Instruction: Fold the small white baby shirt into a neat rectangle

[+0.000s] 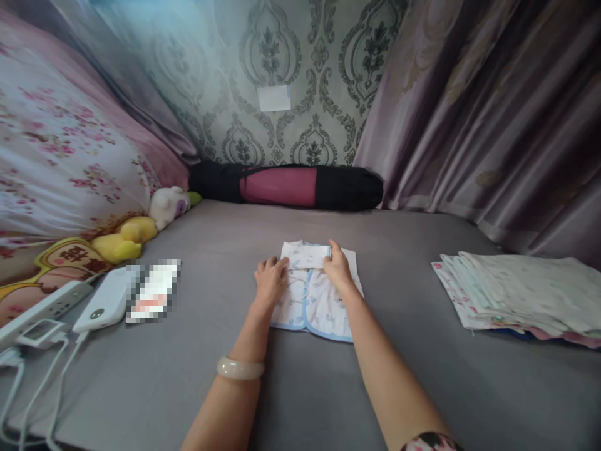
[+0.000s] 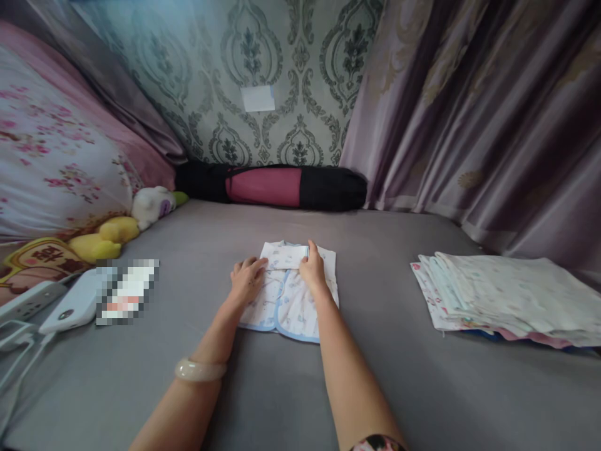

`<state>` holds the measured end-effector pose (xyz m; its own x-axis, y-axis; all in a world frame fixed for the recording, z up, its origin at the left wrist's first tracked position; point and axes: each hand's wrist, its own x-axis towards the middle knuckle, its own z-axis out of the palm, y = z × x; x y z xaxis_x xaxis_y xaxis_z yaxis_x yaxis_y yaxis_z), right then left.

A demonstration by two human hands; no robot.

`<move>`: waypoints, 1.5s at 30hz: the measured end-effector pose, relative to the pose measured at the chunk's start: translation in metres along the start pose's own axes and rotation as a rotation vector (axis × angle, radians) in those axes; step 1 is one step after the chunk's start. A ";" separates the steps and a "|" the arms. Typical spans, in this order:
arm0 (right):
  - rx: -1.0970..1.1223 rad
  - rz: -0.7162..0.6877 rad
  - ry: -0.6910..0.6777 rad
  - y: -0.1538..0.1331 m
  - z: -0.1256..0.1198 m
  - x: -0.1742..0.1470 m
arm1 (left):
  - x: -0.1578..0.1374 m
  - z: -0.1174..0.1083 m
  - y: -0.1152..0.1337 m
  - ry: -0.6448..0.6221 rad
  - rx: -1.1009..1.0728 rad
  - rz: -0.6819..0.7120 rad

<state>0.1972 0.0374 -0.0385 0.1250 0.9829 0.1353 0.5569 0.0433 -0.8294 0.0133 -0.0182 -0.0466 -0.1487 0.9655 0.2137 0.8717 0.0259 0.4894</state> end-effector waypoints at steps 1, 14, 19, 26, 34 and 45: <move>-0.069 -0.029 0.008 -0.001 0.000 -0.003 | -0.001 -0.001 0.000 -0.008 0.021 0.004; -0.581 -0.326 -0.084 -0.012 0.009 -0.026 | 0.023 0.003 0.021 -0.014 -0.165 0.317; -0.658 -0.326 -0.172 -0.015 0.012 -0.035 | 0.034 0.019 0.026 -0.090 -0.122 0.331; -0.675 -0.271 -0.248 -0.013 0.010 -0.037 | 0.038 0.029 0.014 -0.123 0.028 0.305; -0.663 -0.284 -0.246 -0.013 0.010 -0.038 | 0.055 0.024 0.003 -0.231 0.026 0.321; -0.628 -0.231 -0.298 -0.017 0.008 -0.037 | 0.083 0.000 -0.015 -0.467 0.370 0.386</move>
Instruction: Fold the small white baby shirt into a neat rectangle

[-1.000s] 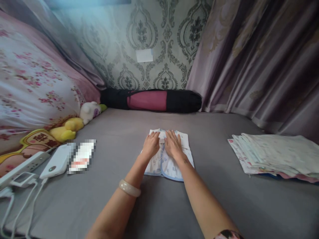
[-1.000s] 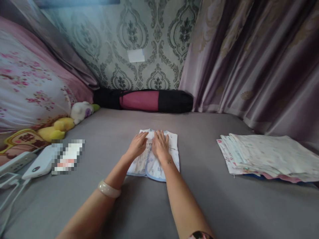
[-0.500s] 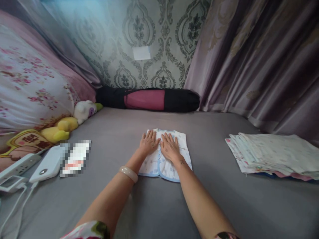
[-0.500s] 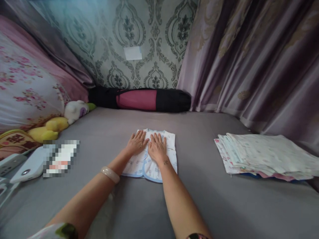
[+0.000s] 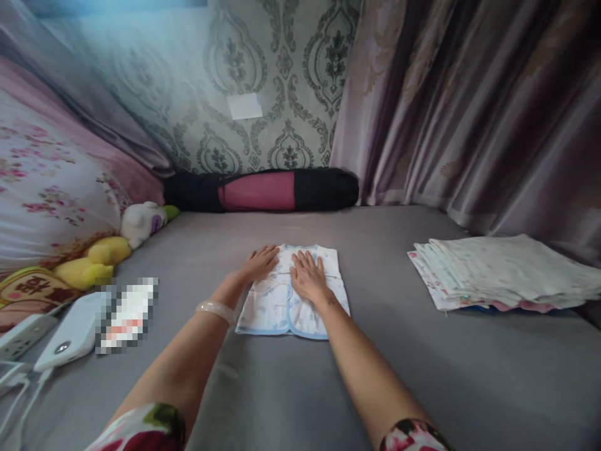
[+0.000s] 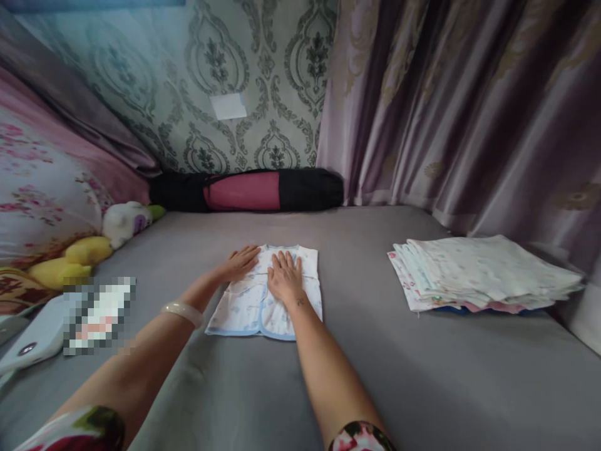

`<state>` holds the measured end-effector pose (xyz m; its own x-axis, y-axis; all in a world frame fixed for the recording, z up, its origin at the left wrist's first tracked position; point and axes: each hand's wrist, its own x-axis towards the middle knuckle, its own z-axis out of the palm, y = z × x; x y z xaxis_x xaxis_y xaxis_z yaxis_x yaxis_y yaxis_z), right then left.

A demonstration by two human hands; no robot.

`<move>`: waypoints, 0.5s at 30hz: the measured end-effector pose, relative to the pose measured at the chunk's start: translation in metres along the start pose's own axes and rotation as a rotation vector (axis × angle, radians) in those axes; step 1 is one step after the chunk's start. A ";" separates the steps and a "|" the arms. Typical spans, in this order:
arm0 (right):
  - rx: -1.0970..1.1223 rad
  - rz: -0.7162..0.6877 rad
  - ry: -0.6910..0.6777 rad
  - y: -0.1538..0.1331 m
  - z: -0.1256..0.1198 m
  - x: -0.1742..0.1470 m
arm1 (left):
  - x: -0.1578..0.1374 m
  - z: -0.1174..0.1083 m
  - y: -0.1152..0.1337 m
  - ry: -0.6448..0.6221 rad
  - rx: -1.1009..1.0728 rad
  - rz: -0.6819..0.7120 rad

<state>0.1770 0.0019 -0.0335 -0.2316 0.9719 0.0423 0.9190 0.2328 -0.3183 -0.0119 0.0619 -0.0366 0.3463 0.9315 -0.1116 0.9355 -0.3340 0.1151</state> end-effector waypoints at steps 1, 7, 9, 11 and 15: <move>0.009 0.000 0.001 0.000 0.000 0.000 | -0.001 -0.003 0.006 0.038 0.034 -0.021; -0.012 0.063 0.173 0.002 -0.002 -0.002 | -0.013 -0.006 0.058 0.276 0.102 -0.007; -0.038 0.096 0.205 0.005 -0.002 -0.002 | -0.014 0.001 0.067 0.272 0.095 0.016; -0.054 0.133 0.187 0.008 -0.001 -0.002 | -0.014 0.009 0.070 0.262 0.087 0.020; -0.075 0.160 0.144 0.010 0.002 -0.002 | -0.014 0.020 0.068 0.250 0.079 0.020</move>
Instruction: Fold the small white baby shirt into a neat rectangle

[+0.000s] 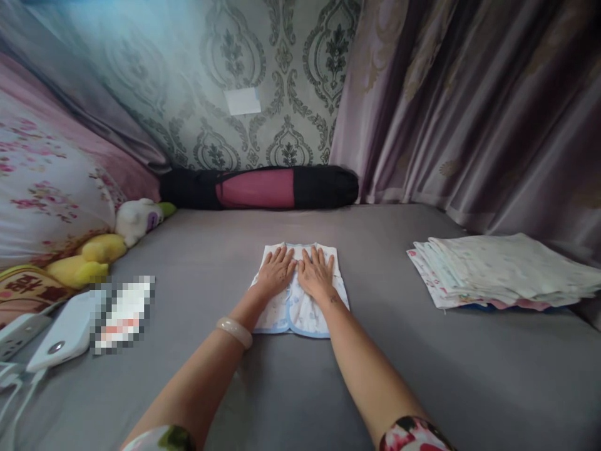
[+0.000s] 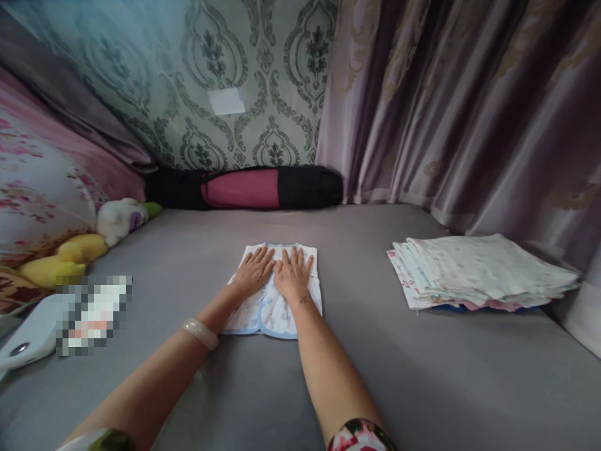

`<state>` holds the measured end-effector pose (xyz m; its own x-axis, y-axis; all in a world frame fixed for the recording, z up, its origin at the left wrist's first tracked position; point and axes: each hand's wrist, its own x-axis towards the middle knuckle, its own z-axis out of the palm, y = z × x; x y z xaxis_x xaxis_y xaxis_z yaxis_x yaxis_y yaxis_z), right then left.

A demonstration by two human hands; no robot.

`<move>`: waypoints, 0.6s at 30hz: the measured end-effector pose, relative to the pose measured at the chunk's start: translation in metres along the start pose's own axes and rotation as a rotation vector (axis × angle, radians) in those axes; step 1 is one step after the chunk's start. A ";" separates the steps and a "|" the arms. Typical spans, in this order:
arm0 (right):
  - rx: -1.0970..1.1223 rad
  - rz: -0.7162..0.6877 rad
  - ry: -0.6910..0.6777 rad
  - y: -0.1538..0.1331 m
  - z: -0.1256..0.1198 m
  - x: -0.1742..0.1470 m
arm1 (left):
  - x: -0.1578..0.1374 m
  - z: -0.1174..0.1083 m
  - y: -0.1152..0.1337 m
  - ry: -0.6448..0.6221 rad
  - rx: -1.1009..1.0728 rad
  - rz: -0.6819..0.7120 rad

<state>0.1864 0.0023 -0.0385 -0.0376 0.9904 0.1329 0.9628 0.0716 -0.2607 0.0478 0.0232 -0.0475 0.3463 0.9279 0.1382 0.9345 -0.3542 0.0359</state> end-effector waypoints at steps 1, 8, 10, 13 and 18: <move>-0.005 -0.001 0.001 0.000 0.000 0.000 | 0.000 0.001 0.000 -0.003 0.000 0.004; -0.009 -0.012 0.030 0.001 0.001 0.000 | 0.001 -0.006 -0.002 -0.061 -0.050 0.014; -0.001 -0.005 0.029 0.000 0.000 0.000 | 0.001 -0.010 -0.004 -0.072 -0.074 0.027; 0.007 -0.025 0.053 -0.004 -0.001 -0.001 | -0.004 -0.016 -0.006 -0.046 -0.059 0.022; 0.016 -0.109 0.043 -0.014 0.002 -0.005 | -0.018 -0.013 -0.009 -0.033 0.007 -0.015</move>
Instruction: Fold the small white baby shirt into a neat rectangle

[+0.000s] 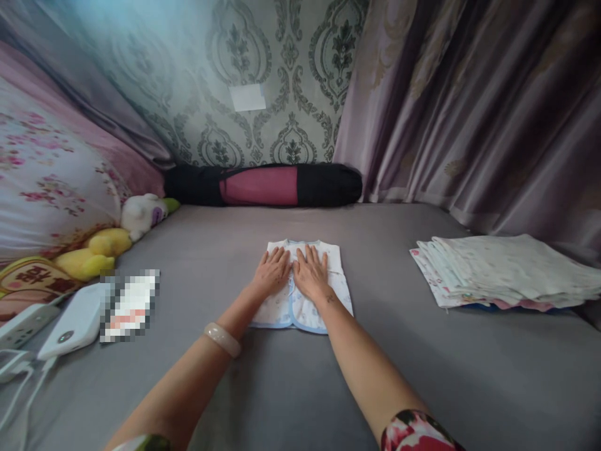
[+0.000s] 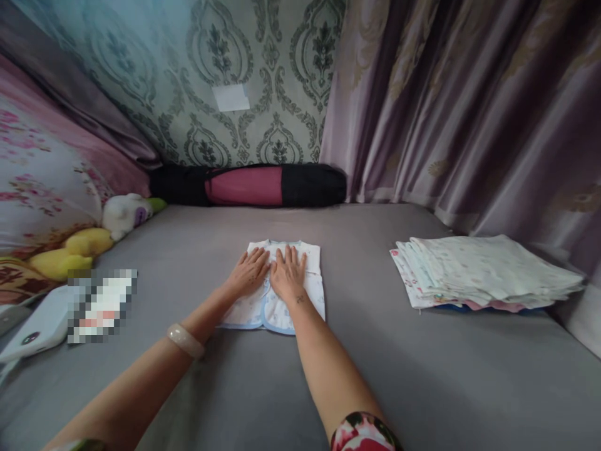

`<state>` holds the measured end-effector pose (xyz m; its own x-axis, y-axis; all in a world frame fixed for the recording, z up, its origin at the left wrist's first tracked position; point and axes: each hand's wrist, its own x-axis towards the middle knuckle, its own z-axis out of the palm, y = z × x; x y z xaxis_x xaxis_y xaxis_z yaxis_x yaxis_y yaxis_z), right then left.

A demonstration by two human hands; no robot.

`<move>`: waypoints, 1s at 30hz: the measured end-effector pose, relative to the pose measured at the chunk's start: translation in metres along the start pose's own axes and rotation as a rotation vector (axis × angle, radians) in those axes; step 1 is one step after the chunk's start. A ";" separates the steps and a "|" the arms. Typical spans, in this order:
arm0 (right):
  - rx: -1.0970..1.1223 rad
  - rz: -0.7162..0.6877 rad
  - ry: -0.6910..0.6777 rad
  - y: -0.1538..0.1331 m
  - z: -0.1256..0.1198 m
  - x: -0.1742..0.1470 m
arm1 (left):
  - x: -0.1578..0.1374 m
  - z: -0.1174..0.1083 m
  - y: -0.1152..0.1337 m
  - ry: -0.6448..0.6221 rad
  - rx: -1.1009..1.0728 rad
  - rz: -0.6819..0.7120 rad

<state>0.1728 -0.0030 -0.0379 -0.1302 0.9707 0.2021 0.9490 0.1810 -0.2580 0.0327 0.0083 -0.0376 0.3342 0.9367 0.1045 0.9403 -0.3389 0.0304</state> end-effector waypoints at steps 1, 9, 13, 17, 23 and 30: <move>0.002 -0.002 -0.010 -0.001 0.001 -0.001 | -0.002 0.002 0.000 -0.007 0.003 -0.004; -0.018 0.014 -0.061 -0.001 0.002 0.002 | -0.003 0.006 0.002 0.039 -0.004 -0.004; 0.017 0.009 -0.174 0.002 -0.012 0.000 | -0.014 -0.005 0.005 0.078 0.004 -0.024; 0.015 -0.058 -0.214 0.009 -0.029 -0.022 | -0.042 -0.016 0.005 0.048 -0.019 0.001; -0.041 -0.155 -0.227 0.006 -0.027 -0.064 | -0.082 -0.013 0.011 -0.015 -0.045 0.122; -0.064 -0.139 -0.171 -0.003 -0.015 -0.071 | -0.089 -0.002 0.017 -0.028 -0.050 0.134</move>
<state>0.1839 -0.0749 -0.0377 -0.3030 0.9506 0.0671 0.9340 0.3102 -0.1775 0.0186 -0.0805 -0.0441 0.4588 0.8846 0.0830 0.8831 -0.4644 0.0673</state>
